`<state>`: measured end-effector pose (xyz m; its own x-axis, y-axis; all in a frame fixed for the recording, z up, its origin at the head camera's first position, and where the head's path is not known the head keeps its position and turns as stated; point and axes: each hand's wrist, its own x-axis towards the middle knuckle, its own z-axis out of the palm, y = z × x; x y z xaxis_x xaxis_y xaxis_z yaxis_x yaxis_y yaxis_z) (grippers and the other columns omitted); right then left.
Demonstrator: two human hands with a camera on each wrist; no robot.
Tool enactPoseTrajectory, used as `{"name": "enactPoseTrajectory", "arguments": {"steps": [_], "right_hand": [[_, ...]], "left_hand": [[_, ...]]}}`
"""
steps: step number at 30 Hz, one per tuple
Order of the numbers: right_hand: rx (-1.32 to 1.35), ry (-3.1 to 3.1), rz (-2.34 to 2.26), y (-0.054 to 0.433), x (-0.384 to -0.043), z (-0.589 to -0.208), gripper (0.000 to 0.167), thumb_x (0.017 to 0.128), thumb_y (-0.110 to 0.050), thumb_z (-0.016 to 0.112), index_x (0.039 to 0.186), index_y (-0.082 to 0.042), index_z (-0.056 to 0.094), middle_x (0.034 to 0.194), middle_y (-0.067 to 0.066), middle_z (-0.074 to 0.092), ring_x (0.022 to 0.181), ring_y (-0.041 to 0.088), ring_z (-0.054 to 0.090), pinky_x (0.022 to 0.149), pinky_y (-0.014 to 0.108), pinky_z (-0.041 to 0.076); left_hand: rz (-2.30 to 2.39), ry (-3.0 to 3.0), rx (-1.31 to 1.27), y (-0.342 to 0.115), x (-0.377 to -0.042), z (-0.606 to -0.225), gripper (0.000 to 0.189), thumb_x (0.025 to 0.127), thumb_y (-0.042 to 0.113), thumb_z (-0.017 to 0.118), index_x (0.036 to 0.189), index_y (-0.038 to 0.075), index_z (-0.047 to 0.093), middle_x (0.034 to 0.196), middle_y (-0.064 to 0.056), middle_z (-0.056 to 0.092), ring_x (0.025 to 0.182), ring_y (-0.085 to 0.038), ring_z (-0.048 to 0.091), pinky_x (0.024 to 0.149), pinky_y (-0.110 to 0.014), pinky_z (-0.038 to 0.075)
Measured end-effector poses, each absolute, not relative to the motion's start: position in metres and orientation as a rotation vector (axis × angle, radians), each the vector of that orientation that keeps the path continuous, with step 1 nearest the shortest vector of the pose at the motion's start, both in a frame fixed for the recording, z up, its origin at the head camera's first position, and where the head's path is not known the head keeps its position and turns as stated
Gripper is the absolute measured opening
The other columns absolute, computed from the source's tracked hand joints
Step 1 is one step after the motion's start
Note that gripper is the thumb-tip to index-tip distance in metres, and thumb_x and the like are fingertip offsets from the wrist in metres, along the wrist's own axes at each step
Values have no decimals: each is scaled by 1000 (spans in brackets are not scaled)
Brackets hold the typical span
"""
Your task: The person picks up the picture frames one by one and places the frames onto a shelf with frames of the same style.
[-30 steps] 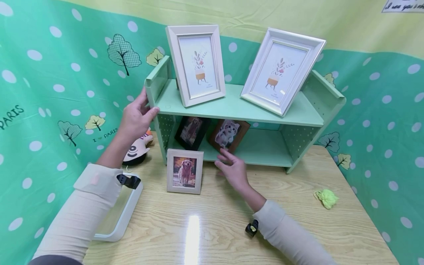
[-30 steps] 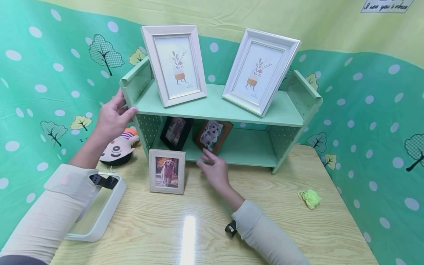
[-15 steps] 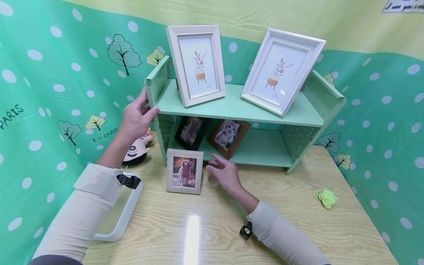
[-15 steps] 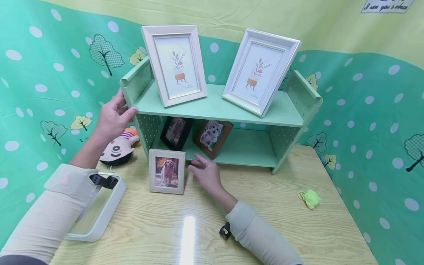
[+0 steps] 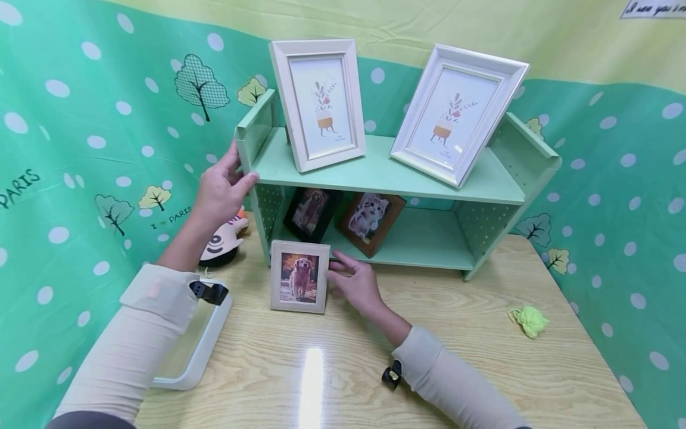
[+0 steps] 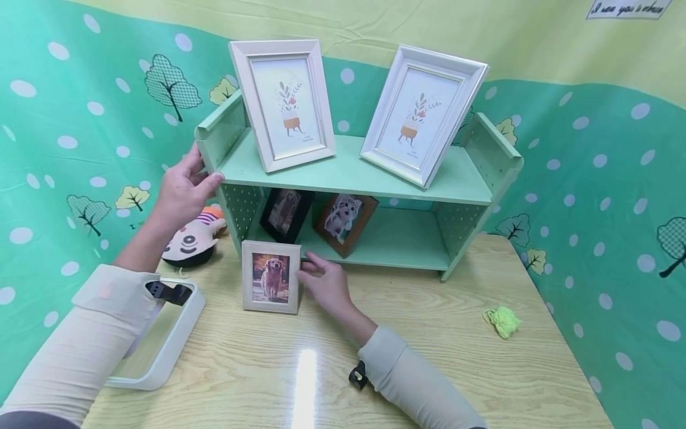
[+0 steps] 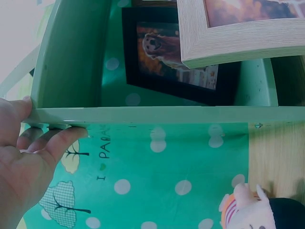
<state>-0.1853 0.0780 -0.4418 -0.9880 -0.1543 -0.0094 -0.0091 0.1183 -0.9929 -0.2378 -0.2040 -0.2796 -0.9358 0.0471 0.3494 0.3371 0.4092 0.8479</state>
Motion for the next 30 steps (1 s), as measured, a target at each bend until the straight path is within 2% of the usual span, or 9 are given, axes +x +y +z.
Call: {"name": "enactPoseTrajectory", "arguments": {"steps": [10,22,30], "right_hand": [[-149,2273,-1985,73,-184,-444,56,92,-14,76,145,-24,59,127,10,72,103,24,75,81,47,67],[-126,2281,-1952,67,-180,-450,53,93,-11,74,144,-14,59,124,15,73,102,24,75,80,45,67],[-109,2283,-1951,66,-180,-452,53,94,-12,74,145,-16,58,126,15,72,106,23,74,79,45,67]], "left_hand": [[-1538,-2400,-340,-205,-239,-281,77,104,17,58,159,44,12,167,-7,29,145,-39,45,108,-48,52],[-1547,-2387,-357,-206,-239,-281,77,104,16,58,160,43,12,167,-7,29,145,-39,44,108,-48,51],[-1534,-2401,-345,-206,-239,-281,77,104,18,58,160,42,11,167,-7,29,146,-39,43,108,-48,52]]}}
